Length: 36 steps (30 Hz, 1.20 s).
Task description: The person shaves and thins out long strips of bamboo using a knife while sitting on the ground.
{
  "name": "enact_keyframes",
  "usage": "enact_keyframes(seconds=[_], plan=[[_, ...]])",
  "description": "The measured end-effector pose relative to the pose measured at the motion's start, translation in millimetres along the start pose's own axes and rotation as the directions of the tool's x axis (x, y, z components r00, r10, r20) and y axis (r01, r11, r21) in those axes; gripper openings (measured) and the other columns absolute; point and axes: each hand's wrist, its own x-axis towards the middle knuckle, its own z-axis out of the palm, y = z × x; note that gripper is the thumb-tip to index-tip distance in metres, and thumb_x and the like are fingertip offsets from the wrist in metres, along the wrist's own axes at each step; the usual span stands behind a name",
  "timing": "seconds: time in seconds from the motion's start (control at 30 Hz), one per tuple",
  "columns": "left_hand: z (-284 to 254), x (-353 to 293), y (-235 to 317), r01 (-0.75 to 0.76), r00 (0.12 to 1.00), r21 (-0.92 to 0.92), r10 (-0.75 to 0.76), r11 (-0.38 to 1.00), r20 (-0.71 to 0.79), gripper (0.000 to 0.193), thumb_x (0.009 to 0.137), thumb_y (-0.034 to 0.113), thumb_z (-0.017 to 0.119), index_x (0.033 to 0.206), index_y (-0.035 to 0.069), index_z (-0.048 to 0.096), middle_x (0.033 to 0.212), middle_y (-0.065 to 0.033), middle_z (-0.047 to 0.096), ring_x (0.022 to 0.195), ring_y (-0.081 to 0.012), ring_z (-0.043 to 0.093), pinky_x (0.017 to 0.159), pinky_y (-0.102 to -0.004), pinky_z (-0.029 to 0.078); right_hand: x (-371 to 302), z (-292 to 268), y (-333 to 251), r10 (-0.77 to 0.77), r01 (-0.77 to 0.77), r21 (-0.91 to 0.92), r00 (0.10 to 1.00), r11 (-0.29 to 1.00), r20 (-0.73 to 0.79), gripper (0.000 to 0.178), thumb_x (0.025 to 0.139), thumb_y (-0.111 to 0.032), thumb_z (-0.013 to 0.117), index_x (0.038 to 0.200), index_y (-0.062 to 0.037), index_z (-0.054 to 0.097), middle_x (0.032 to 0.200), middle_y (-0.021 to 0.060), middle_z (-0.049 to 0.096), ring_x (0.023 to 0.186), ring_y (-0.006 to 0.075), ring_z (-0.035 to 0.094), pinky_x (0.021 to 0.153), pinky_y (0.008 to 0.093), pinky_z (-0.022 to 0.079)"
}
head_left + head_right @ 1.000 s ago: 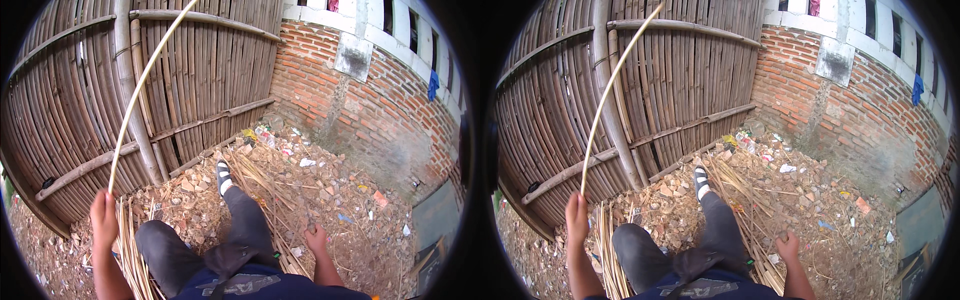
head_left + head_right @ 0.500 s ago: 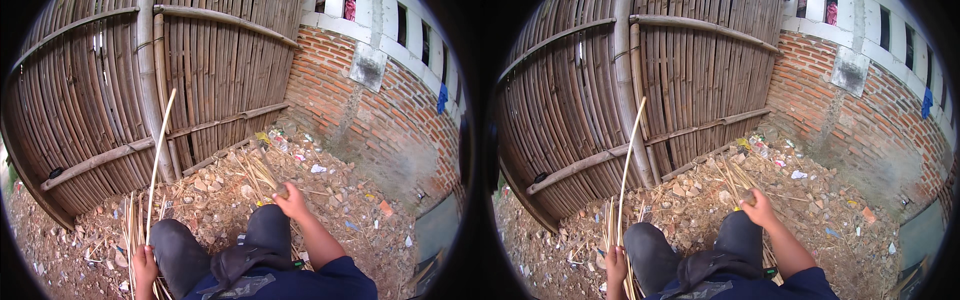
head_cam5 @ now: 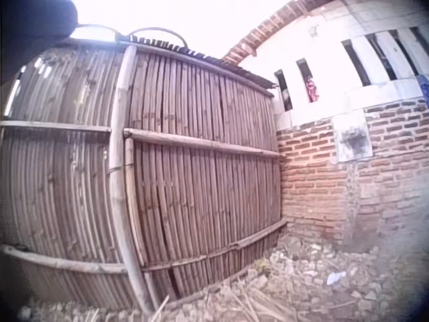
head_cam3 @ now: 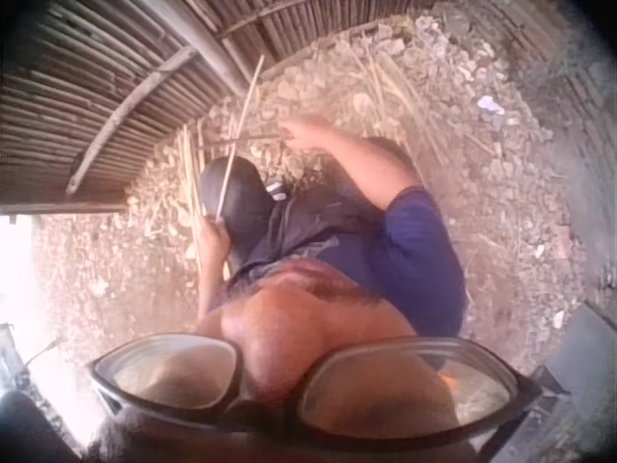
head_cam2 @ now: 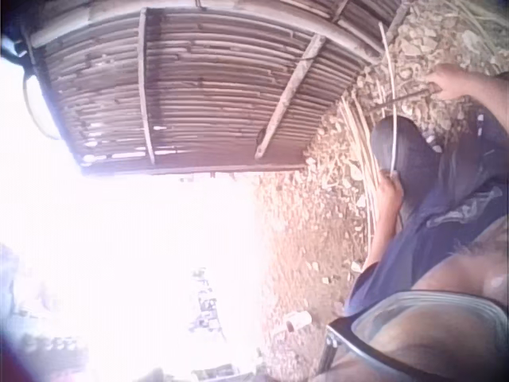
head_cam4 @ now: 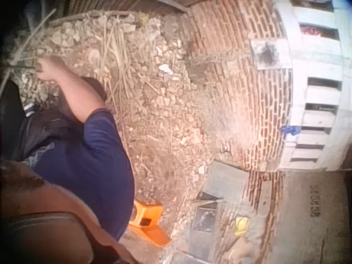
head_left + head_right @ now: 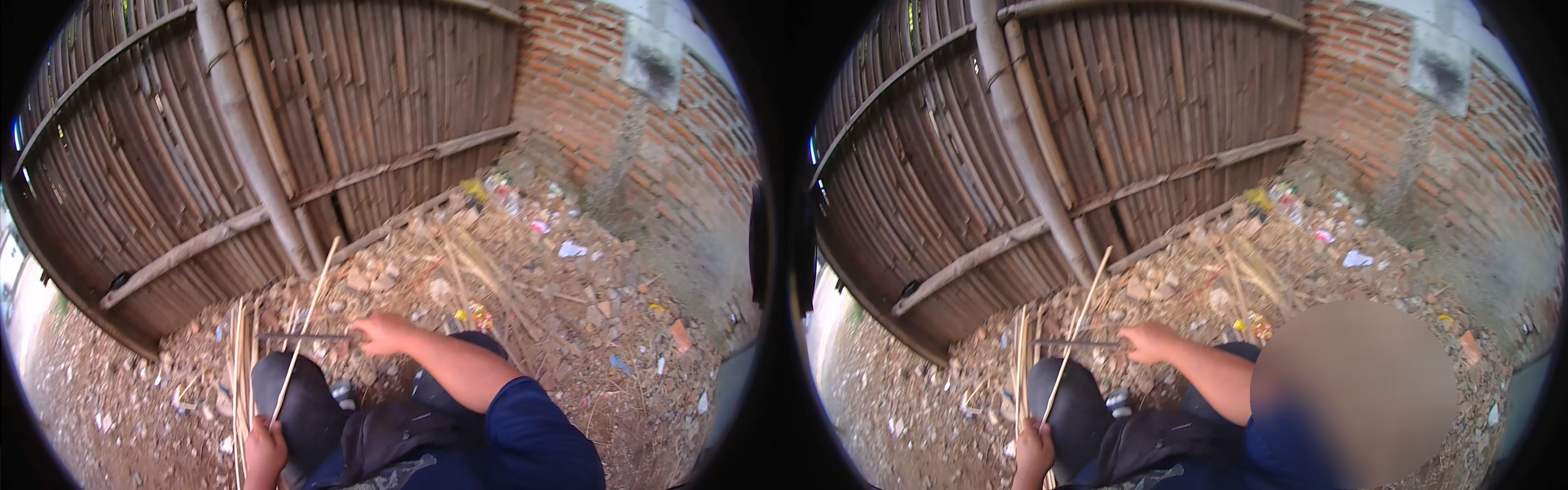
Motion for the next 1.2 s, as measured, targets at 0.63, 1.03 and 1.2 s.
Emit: enact_keyframes(seconds=[0.63, 1.03, 1.2], plan=[[0, 2, 26, -0.006, 0.998, 0.055, 0.002, 0.998, 0.066, 0.018, 0.101, 0.020, 0.056, 0.111, 0.005, 0.055, 0.070, -0.0189, 0.066, 0.063, -0.0433, 0.065, 0.056, -0.0521, 0.050, -12, -16, 4, 0.138, -0.138, -0.040, 0.990, 0.990, -0.004, 0.027, 0.081, -0.022, 0.069, 0.105, -0.0092, 0.065, 0.092, 0.0166, 0.070, 0.089, 0.0370, 0.069, 0.080, 0.0497, 0.056], [2, 16, 8, 0.070, 0.990, 0.027, -0.073, 0.997, 0.120, 0.020, 0.101, 0.023, 0.057, 0.108, 0.004, 0.057, 0.076, -0.0228, 0.068, 0.072, -0.0447, 0.067, 0.064, -0.0518, 0.051, 14, 2, 14, 0.229, -0.228, -0.031, 0.973, 0.973, 0.018, 0.030, 0.081, -0.020, 0.068, 0.108, -0.0063, 0.066, 0.097, 0.0166, 0.072, 0.096, 0.0369, 0.069, 0.085, 0.0487, 0.055], [15, 16, -4, -0.015, 0.999, -0.101, 0.019, 0.995, 0.044, 0.019, 0.101, 0.024, 0.058, 0.106, 0.005, 0.057, 0.072, -0.0213, 0.067, 0.069, -0.0445, 0.067, 0.060, -0.0532, 0.050, 21, 1, 11, 0.280, -0.290, 0.052, 0.948, 0.955, 0.152, 0.023, 0.083, -0.018, 0.065, 0.101, -0.0052, 0.065, 0.091, 0.0175, 0.070, 0.091, 0.0367, 0.070, 0.082, 0.0492, 0.055]])
